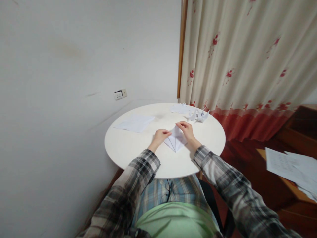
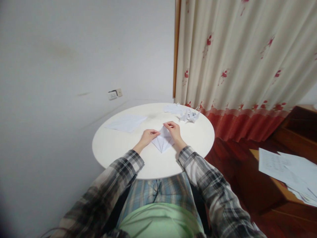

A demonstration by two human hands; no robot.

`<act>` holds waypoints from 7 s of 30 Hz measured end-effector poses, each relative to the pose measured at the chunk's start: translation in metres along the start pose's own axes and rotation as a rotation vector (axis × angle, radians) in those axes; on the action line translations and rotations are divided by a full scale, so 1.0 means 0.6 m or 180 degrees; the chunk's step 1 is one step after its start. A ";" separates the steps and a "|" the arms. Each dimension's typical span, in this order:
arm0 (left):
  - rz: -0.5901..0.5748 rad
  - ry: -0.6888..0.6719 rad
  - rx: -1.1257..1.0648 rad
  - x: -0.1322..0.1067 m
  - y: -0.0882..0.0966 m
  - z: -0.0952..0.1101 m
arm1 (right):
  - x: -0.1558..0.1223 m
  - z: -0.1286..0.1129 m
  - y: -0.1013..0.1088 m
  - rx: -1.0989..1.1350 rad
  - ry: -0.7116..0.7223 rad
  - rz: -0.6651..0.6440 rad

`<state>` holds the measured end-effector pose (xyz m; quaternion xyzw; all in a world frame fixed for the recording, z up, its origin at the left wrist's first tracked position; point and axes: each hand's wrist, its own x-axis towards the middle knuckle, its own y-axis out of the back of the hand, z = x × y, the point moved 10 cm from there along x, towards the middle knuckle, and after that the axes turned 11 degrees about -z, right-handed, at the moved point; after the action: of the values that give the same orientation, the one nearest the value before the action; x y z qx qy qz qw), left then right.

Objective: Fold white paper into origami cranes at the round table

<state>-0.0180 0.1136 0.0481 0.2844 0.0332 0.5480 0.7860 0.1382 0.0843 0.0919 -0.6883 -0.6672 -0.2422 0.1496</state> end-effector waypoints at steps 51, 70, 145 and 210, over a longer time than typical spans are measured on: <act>-0.0259 -0.0622 0.2373 -0.020 -0.038 0.079 | -0.010 0.065 -0.034 -0.2731 -0.0973 -0.0808; -0.0427 -0.0333 0.1792 -0.013 -0.039 0.061 | -0.014 0.074 -0.048 -0.3386 -0.1068 -0.1205; -0.1492 -0.0288 0.2491 -0.012 -0.075 -0.030 | -0.032 0.094 -0.039 -0.3746 -0.0332 -0.1788; -0.0999 -0.0055 0.2576 -0.014 -0.070 -0.069 | -0.072 0.145 -0.037 -0.3310 -0.0442 -0.2622</act>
<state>-0.0009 0.1134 -0.0092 0.5657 0.2816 0.3623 0.6852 0.1284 0.0952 -0.0069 -0.3736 -0.6801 -0.5249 -0.3499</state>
